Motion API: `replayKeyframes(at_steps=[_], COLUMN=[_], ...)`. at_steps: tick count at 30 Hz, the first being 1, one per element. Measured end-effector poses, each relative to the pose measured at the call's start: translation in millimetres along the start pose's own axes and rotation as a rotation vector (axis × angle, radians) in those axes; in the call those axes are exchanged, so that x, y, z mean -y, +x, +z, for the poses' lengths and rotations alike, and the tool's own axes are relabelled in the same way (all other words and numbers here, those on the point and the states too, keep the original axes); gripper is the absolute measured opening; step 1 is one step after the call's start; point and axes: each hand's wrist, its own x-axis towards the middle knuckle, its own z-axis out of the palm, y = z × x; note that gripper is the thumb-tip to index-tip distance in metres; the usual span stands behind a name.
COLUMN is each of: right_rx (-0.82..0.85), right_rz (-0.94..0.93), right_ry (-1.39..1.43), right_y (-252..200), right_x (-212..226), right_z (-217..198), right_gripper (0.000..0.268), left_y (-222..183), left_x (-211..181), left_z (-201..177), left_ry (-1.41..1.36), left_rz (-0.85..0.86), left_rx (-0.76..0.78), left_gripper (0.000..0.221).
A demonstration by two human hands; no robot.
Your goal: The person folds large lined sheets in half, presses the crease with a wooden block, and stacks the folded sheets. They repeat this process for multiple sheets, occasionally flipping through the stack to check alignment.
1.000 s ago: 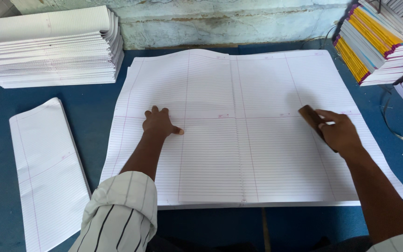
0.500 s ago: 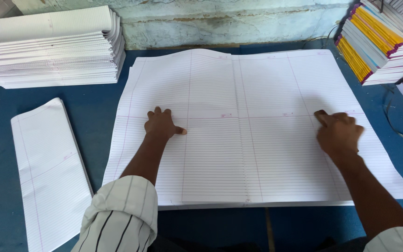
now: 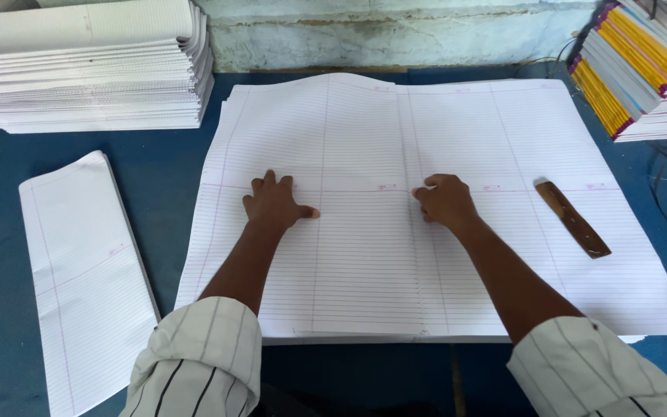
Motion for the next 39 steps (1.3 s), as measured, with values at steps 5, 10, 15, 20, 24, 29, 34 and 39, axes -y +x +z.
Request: replayKeyframes(at_steps=[5,10,15,20,24,29,34,39], right_rx=[0.008,0.06,0.15,0.116,0.036,-0.013,-0.041,-0.111], right_rz=[0.05,0.053,0.075,0.078,0.164,0.216,0.147,0.134], right_ry=[0.005,-0.006,0.202,0.315,0.325,0.335,0.243,-0.046], right_y=[-7,0,16,21,24,31,36,28], right_x=[24,29,22,8,-4,-23,-37,-42], right_z=[17,24,23,11,-7,-32,-63,-95], right_gripper=[0.062,0.053,0.045,0.045,0.049,0.049,0.05,0.052], left_y=[-2,-7,-10,-4,-1,1,7,3], left_x=[2,3,13,29,46,56,43,16], left_z=[-1,-1,8,12,8,15,28,34], left_ry=[0.02,0.013,-0.111,-0.164,-0.254,-0.349,-0.454,-0.557], left_rz=[0.029,0.079,0.171,0.082,-0.049,-0.103,-0.055,-0.087], left_rx=[-0.003,-0.04,-0.181,-0.339,-0.466,-0.526,-0.406,-0.316], left_gripper=[0.101,0.09,0.059,0.039,0.043,0.056,0.039,0.031])
